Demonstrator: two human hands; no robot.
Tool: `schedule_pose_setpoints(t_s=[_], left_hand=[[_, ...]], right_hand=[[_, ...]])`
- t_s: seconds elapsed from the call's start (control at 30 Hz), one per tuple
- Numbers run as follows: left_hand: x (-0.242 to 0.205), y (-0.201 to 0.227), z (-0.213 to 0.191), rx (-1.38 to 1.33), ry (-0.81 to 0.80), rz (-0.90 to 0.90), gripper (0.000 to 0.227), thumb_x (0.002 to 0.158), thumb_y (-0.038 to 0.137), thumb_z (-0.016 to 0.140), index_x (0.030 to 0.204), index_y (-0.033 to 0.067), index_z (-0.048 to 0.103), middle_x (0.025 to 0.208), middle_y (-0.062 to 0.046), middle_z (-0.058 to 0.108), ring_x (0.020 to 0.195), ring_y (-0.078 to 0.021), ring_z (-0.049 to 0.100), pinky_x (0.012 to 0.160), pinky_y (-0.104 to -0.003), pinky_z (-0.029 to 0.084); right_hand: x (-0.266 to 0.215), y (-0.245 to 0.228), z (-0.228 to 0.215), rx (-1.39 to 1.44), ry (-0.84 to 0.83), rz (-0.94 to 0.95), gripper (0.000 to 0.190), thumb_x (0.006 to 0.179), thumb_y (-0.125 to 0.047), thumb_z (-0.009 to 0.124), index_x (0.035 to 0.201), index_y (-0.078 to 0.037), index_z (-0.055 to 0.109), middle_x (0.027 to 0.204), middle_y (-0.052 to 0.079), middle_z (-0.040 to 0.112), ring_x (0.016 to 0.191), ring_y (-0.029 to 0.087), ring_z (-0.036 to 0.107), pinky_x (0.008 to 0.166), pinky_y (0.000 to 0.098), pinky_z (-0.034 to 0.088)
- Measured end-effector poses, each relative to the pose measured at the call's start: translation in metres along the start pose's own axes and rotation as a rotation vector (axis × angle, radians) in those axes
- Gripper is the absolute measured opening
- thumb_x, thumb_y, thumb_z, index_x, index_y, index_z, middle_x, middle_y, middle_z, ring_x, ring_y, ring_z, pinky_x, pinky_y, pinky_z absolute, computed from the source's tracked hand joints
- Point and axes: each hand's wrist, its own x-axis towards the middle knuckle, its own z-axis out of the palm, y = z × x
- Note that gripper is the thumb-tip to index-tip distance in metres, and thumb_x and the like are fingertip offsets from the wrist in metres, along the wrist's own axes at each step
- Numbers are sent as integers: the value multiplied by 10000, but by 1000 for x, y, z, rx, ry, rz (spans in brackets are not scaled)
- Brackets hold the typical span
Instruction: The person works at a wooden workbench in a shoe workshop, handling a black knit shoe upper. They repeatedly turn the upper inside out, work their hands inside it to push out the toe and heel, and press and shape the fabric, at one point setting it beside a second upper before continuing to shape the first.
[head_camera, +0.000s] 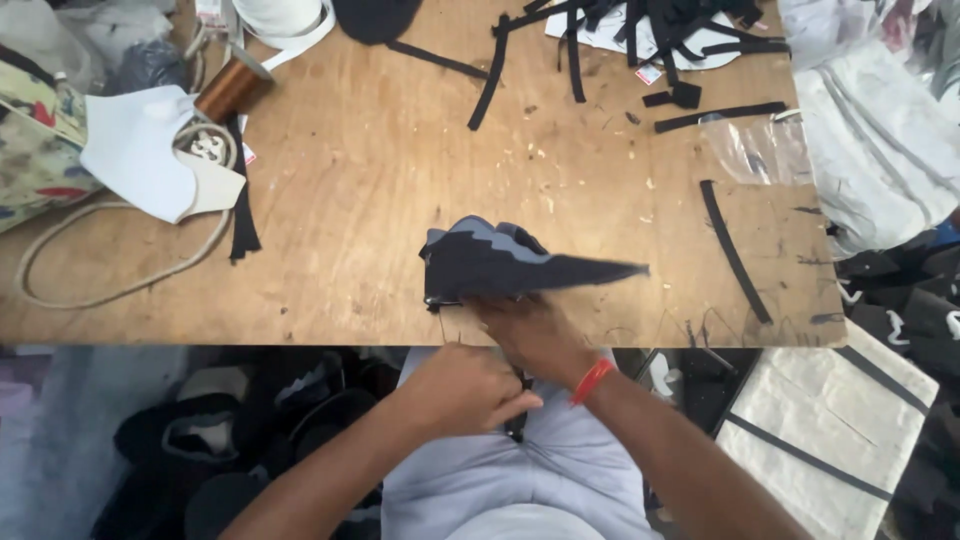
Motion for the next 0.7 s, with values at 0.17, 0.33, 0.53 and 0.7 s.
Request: schedule_pose_setpoints(t_s=[0.17, 0.33, 0.53, 0.7], left_hand=[[-4, -11, -16, 337, 875, 216, 500, 927, 100, 582, 1423, 49, 570, 1374, -207, 675, 1365, -360, 566, 1119, -469, 469], [-15, -28, -61, 101, 164, -126, 496, 948, 88, 566, 1442, 119, 531, 1156, -154, 699, 1124, -344, 652, 999, -442, 503], [-45, -67, -125, -26, -78, -362, 664, 870, 392, 727, 1448, 125, 538, 1218, -163, 664, 1123, -365, 636, 923, -478, 515], [67, -228, -149, -28, 577, -321, 479, 895, 257, 710, 1317, 48, 624, 1242, -200, 685, 1138, -399, 639, 947, -480, 512]], right_hand=[[-7, -19, 3, -154, 270, -113, 598, 853, -299, 594, 1343, 40, 653, 1387, 338, 618, 1277, 469, 558, 1046, 502, 427], [-30, -40, -38, 427, -145, -51, 224, 956, -193, 646, 1134, -107, 752, 1175, 138, 744, 1100, 341, 663, 950, 454, 523], [-73, 4, -58, 500, 49, 377, 276, 933, -194, 663, 1165, -85, 765, 1156, 121, 773, 1120, 328, 697, 936, 421, 552], [-104, 76, 16, 111, 427, 271, 295, 898, -173, 662, 1147, -25, 716, 1211, 165, 709, 1202, 376, 637, 1003, 449, 500]])
